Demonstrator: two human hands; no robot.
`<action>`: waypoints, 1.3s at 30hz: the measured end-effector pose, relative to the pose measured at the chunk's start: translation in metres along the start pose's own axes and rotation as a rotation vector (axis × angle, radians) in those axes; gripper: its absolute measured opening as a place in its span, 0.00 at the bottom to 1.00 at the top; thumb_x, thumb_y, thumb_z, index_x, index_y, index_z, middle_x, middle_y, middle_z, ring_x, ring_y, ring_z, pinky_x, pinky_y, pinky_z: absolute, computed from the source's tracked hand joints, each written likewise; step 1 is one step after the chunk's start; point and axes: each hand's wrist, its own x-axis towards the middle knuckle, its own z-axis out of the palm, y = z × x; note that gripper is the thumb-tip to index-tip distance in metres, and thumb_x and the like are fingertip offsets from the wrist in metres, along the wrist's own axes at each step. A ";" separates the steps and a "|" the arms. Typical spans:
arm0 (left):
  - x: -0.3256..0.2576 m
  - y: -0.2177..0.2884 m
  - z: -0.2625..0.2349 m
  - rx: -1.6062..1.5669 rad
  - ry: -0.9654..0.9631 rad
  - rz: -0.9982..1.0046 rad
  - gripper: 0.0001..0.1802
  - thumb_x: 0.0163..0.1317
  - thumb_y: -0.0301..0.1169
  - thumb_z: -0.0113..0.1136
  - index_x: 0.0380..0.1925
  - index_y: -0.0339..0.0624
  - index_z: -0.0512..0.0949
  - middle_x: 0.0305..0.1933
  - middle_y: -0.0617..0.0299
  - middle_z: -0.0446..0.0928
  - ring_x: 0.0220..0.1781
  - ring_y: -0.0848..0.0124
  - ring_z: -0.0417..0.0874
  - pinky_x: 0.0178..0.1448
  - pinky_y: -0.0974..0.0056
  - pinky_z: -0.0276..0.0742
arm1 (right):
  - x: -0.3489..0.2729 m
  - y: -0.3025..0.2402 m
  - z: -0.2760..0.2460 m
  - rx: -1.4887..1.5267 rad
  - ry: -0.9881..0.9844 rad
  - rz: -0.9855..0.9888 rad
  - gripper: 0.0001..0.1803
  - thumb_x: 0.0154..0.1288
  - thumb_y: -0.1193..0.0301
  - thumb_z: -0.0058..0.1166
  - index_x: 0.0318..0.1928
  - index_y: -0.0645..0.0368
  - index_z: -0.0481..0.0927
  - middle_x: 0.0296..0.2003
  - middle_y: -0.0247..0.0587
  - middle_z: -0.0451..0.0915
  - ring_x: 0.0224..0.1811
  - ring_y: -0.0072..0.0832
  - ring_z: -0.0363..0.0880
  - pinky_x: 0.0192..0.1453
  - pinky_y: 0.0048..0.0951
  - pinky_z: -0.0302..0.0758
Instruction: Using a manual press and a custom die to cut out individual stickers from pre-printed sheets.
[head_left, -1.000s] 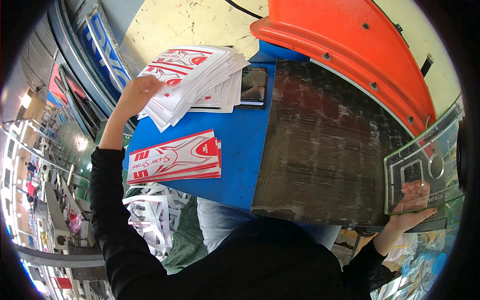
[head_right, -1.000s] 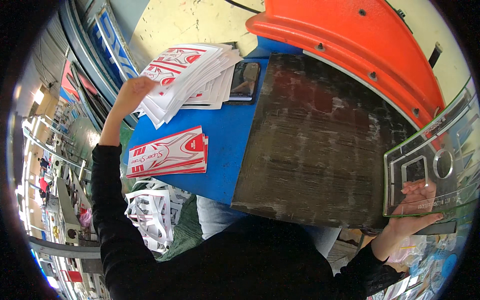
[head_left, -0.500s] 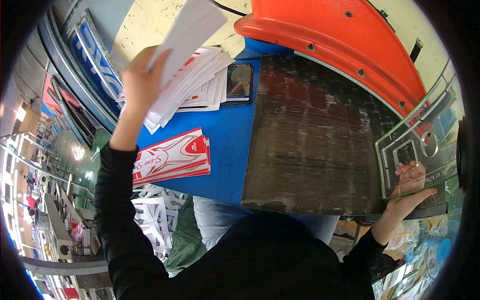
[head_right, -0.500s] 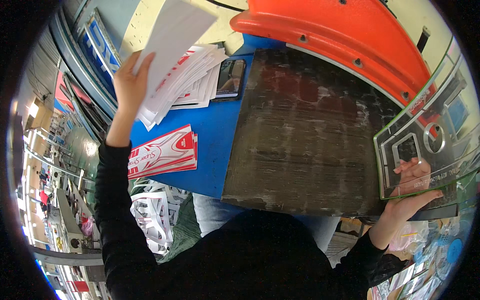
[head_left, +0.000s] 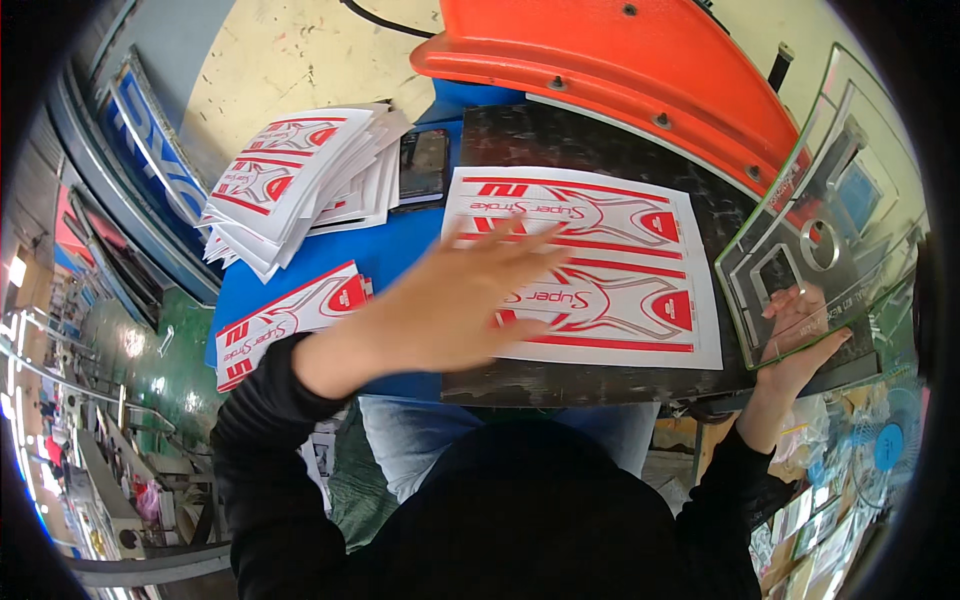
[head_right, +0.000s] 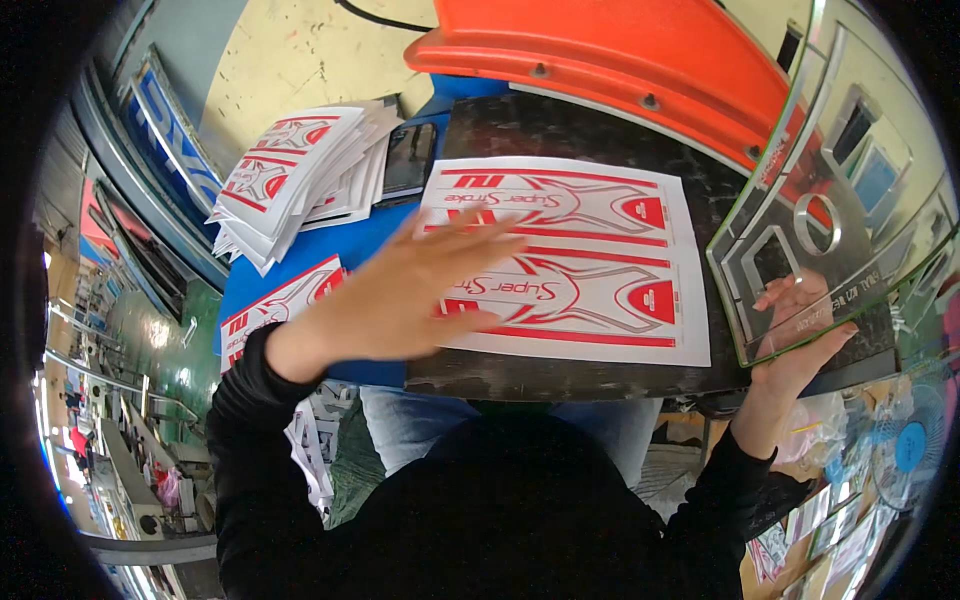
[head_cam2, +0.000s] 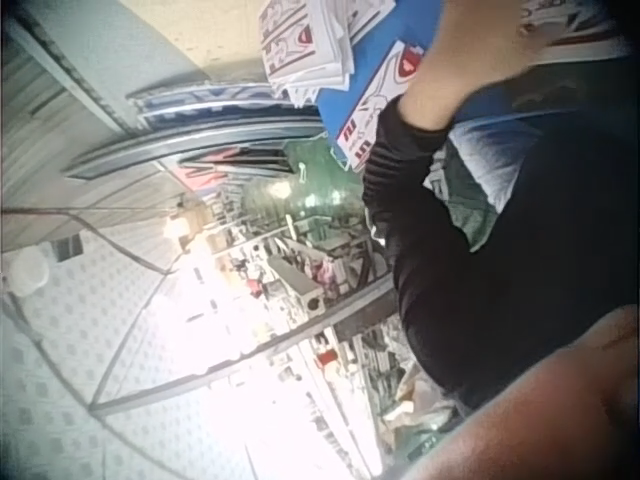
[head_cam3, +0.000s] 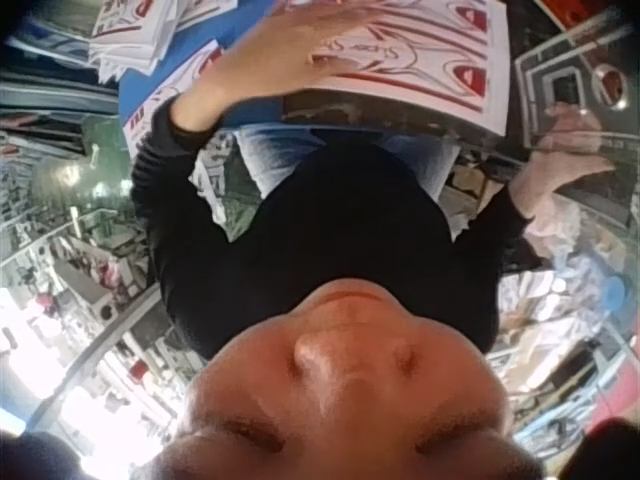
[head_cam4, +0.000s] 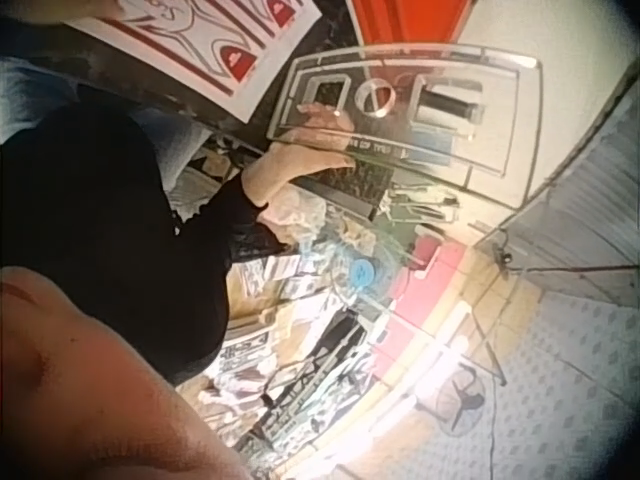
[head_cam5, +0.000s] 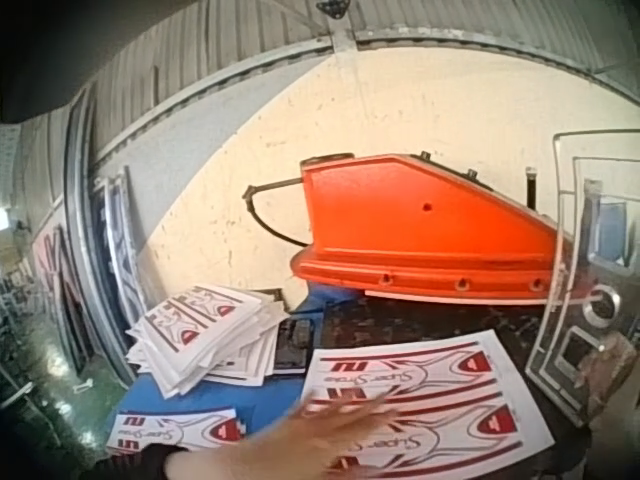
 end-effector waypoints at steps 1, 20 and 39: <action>-0.008 -0.018 0.004 -0.006 -0.003 0.014 0.39 0.68 0.50 0.62 0.75 0.51 0.63 0.80 0.56 0.59 0.81 0.50 0.57 0.80 0.33 0.46 | 0.000 -0.002 -0.006 -0.033 -0.035 -0.013 0.50 0.68 0.25 0.30 0.49 0.65 0.77 0.37 0.43 0.78 0.37 0.33 0.78 0.40 0.33 0.73; -0.046 -0.043 0.025 -0.249 0.123 -0.153 0.48 0.64 0.48 0.66 0.79 0.50 0.54 0.84 0.54 0.49 0.85 0.50 0.41 0.79 0.27 0.37 | 0.010 -0.043 0.059 -1.017 -0.488 -0.491 0.37 0.32 0.51 0.84 0.38 0.62 0.80 0.32 0.39 0.75 0.36 0.35 0.75 0.41 0.35 0.73; -0.069 -0.061 0.031 -0.304 0.034 -0.200 0.53 0.60 0.48 0.66 0.80 0.49 0.48 0.85 0.53 0.44 0.85 0.45 0.37 0.79 0.27 0.34 | -0.010 -0.029 0.105 -1.107 -0.751 -0.668 0.37 0.27 0.45 0.83 0.33 0.55 0.79 0.28 0.35 0.75 0.30 0.34 0.76 0.41 0.36 0.73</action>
